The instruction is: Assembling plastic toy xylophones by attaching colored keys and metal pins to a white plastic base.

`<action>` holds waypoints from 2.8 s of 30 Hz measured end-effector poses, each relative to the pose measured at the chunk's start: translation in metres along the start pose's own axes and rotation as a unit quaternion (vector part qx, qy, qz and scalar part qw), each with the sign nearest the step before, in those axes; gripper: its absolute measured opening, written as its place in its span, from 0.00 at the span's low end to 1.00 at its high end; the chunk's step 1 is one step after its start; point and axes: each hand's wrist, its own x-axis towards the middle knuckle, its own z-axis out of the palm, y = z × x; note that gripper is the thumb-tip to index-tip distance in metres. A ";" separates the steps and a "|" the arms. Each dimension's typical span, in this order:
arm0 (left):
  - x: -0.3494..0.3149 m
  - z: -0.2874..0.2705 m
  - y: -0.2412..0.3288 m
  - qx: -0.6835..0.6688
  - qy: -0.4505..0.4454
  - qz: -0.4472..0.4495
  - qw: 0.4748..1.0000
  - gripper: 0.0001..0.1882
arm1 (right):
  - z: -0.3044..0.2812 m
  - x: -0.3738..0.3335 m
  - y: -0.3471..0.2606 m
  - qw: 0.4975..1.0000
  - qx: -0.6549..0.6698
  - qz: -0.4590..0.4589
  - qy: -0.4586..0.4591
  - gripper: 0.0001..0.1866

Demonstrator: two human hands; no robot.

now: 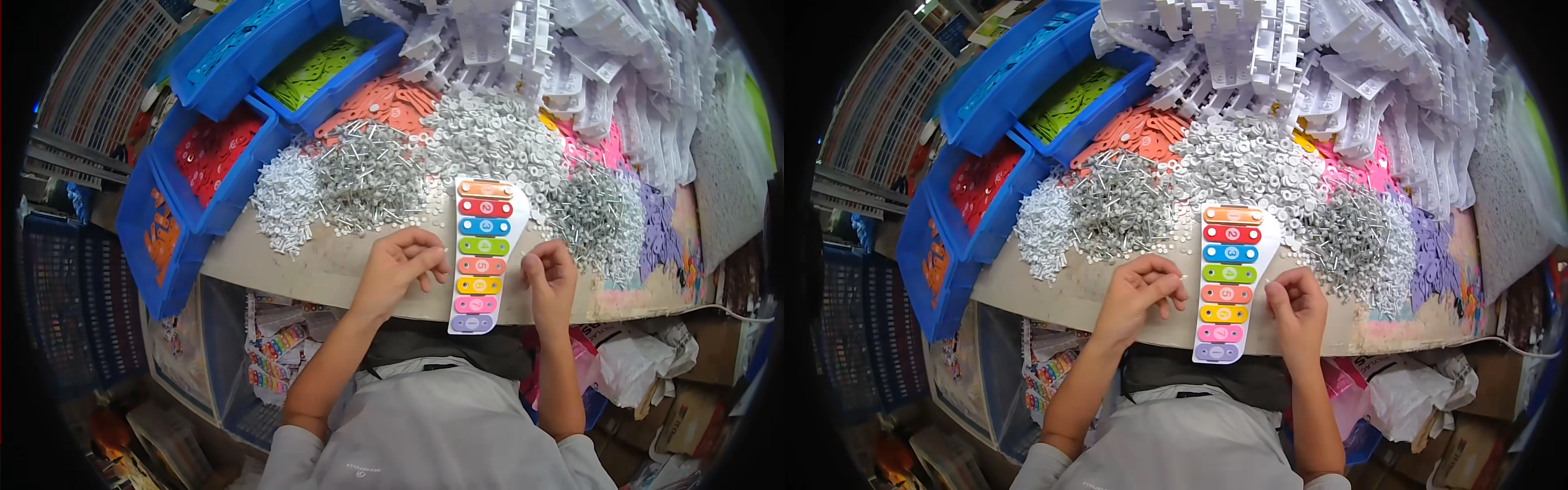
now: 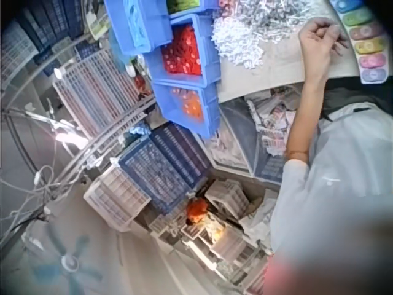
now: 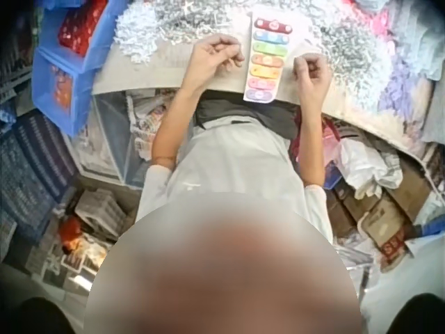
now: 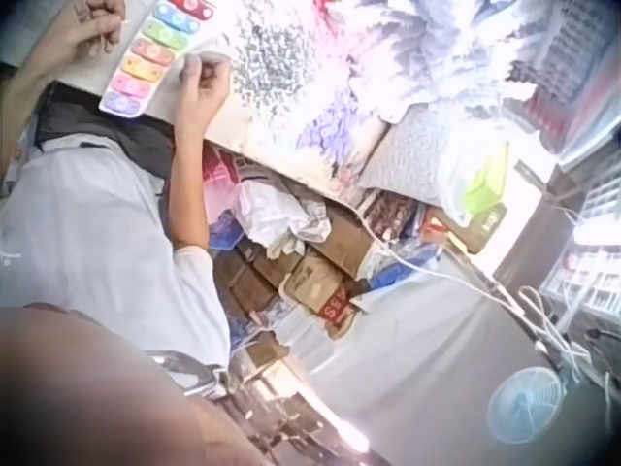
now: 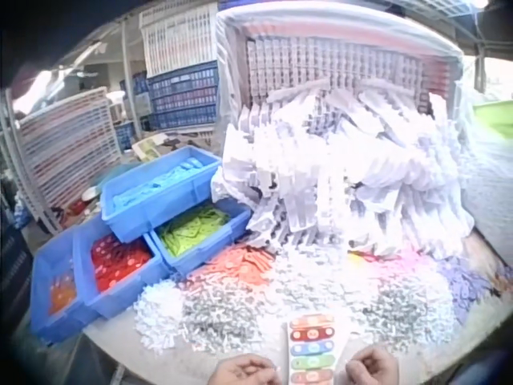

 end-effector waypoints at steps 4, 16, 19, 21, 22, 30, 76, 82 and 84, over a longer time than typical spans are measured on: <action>0.014 0.008 -0.010 -0.009 -0.034 -0.032 0.999 0.08 | 0.007 0.010 0.002 0.993 0.073 0.077 -0.042 0.06; 0.033 0.015 -0.012 0.104 -0.022 -0.047 0.993 0.16 | 0.008 0.020 0.007 0.993 0.004 0.095 -0.065 0.11; 0.040 0.012 -0.011 0.196 -0.014 -0.057 0.979 0.25 | 0.008 0.023 0.002 0.984 0.002 0.161 -0.077 0.14; 0.048 0.008 -0.007 0.235 -0.031 -0.089 0.967 0.30 | 0.009 0.025 0.002 0.980 -0.005 0.176 -0.092 0.14; 0.053 0.009 -0.004 0.203 -0.071 -0.137 0.967 0.30 | 0.009 0.027 0.001 0.980 -0.005 0.176 -0.096 0.14; 0.064 0.010 -0.010 0.232 -0.130 -0.105 0.958 0.27 | 0.009 0.028 0.003 0.965 0.053 0.220 -0.129 0.14; -0.025 -0.103 0.029 0.694 0.349 0.238 0.583 0.06 | -0.146 -0.017 0.050 0.893 -0.397 -0.032 0.207 0.07; -0.035 -0.102 0.037 0.673 0.365 0.253 0.591 0.06 | -0.057 -0.021 -0.001 0.989 -0.050 -0.008 0.141 0.04; -0.030 -0.093 0.036 0.670 0.374 0.282 0.576 0.06 | -0.030 -0.019 -0.018 0.998 0.023 0.056 0.014 0.04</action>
